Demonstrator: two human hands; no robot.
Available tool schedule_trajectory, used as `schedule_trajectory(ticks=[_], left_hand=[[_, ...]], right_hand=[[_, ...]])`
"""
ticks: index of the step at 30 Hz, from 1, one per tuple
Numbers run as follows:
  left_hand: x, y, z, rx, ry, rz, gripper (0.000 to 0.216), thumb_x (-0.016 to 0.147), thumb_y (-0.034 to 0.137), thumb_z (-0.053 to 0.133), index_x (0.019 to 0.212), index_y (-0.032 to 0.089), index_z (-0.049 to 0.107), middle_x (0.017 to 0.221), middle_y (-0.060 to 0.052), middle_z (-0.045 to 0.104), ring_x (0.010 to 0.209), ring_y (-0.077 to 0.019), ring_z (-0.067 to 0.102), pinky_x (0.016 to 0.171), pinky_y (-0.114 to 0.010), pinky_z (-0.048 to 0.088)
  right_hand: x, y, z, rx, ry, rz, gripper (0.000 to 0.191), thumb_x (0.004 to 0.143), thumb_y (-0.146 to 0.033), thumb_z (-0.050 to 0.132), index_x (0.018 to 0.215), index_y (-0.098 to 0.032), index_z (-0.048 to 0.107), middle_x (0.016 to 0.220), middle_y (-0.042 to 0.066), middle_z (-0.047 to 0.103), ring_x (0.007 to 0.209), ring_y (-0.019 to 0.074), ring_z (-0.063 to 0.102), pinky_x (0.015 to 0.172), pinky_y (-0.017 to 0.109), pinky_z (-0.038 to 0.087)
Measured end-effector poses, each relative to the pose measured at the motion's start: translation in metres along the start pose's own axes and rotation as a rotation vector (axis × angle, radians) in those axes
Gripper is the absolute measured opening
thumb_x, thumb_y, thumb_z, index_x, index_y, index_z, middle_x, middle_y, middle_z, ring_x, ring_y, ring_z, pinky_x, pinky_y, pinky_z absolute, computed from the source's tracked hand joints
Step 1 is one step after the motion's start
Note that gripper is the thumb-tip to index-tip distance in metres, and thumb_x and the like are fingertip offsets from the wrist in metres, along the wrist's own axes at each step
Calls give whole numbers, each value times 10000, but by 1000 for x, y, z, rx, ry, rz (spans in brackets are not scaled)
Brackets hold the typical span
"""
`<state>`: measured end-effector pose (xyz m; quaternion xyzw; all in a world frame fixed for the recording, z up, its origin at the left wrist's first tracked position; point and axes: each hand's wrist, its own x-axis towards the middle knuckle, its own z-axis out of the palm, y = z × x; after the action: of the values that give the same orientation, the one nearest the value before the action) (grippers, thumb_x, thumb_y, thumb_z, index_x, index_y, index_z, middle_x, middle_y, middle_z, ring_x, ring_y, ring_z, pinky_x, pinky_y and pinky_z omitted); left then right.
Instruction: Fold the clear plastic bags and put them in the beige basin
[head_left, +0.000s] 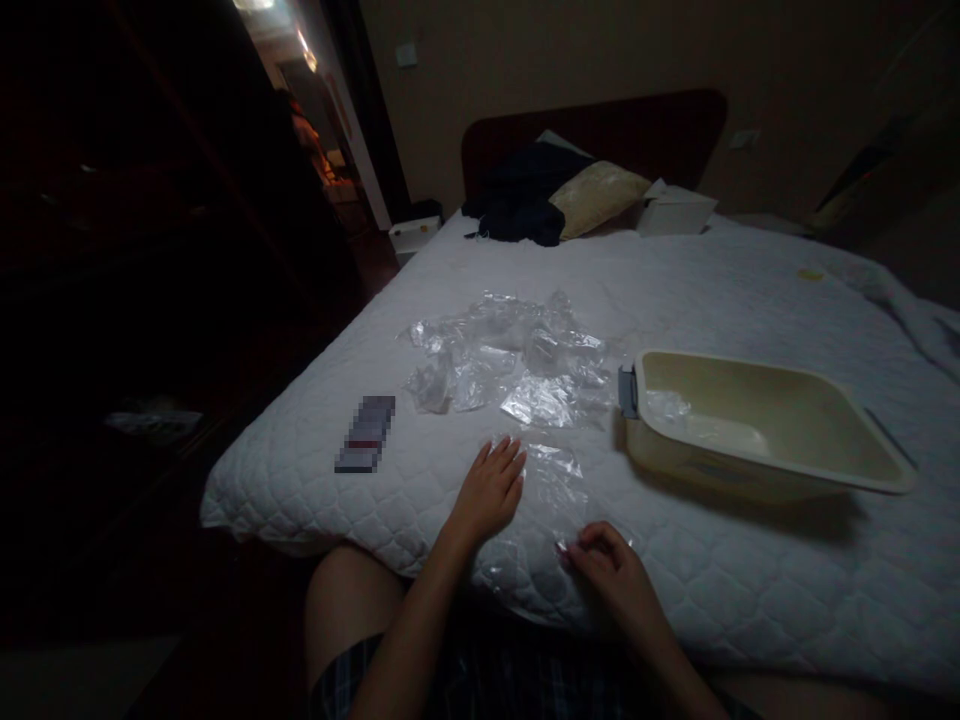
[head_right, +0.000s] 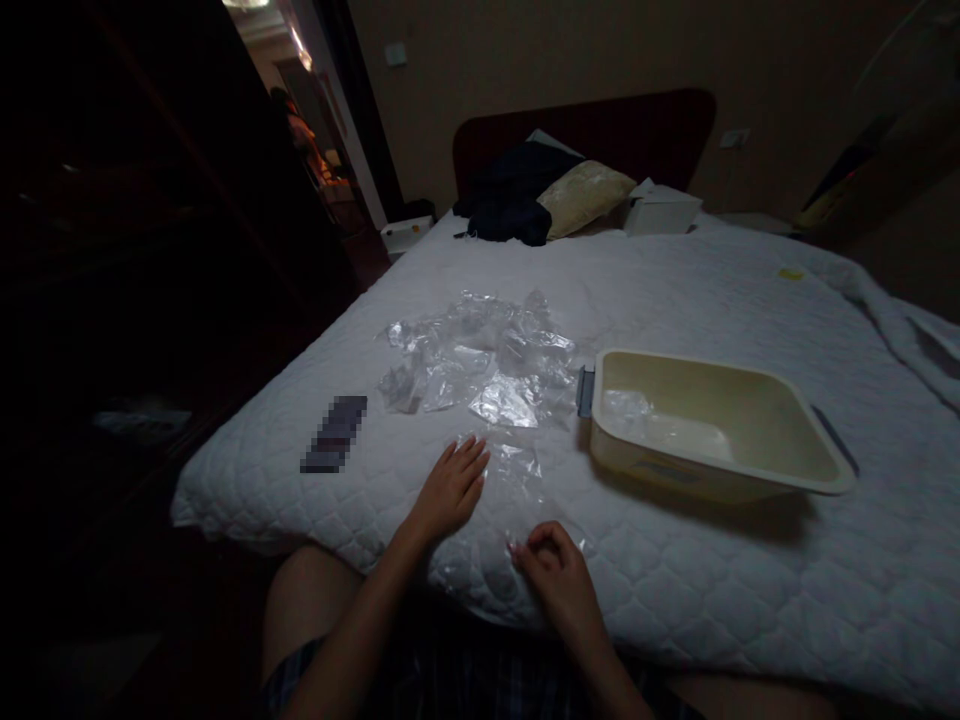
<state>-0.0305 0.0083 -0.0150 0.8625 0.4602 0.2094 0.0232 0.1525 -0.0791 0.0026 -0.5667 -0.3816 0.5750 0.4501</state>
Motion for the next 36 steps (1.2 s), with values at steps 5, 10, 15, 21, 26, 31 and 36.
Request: schedule_trajectory(ticks=[5,10,15,21,26,31,36], left_hand=[[0,-2,2,5,-3,6,393,858,239,355,1244,178,404,1330,-81,402,1276,-199,261,1048,-465,201],[0,-2,2,18,-15,13,392,856,240,355,1239,182,411,1344,-74,383,1284,-198,242,1051,-464,190],[0,-2,2,21,-24,12,393,856,239,353,1241,181,412,1352,-73,369,1292,-198,220,1051,-464,190],[-1,-2,1,25,-31,9,399,855,236,352,1246,178,407,1351,-73,372,1293,-194,217,1055,-457,183],[-1,-2,0,14,-31,21,399,852,233,357,1245,185,406,1349,-70,375,1291,-190,224,1054,-460,184],[-1,-3,-2,-2,-29,43,402,852,231,355,1249,190,399,1344,-75,382,1289,-192,228,1045,-471,201],[-2,-2,-5,-20,-40,49,406,850,225,361,1253,190,393,1351,-80,370,1289,-194,229,1042,-475,207]], right_hand=[[-4,3,-14,-242,-58,44,299,646,-445,563,813,-224,453,534,-46,519,444,137,491,425,242,380],[-11,-3,-38,-670,-160,-181,176,673,-330,533,790,-198,538,779,34,609,612,160,547,600,283,429],[-22,-11,-61,-927,-387,-120,143,718,-323,529,791,-211,580,774,32,631,704,185,569,638,273,417],[3,-47,-60,-859,-244,-237,261,797,-422,429,809,-203,569,762,51,636,700,191,581,659,289,438],[71,-60,-36,-735,43,-446,319,755,-439,487,910,-172,567,864,86,626,730,196,589,664,299,454],[126,-52,-9,-588,32,-426,319,720,-436,525,863,-160,597,747,63,628,679,190,576,624,298,429],[150,-39,-1,-250,-72,-250,238,604,-379,629,651,-155,564,556,5,557,513,133,495,503,257,364]])
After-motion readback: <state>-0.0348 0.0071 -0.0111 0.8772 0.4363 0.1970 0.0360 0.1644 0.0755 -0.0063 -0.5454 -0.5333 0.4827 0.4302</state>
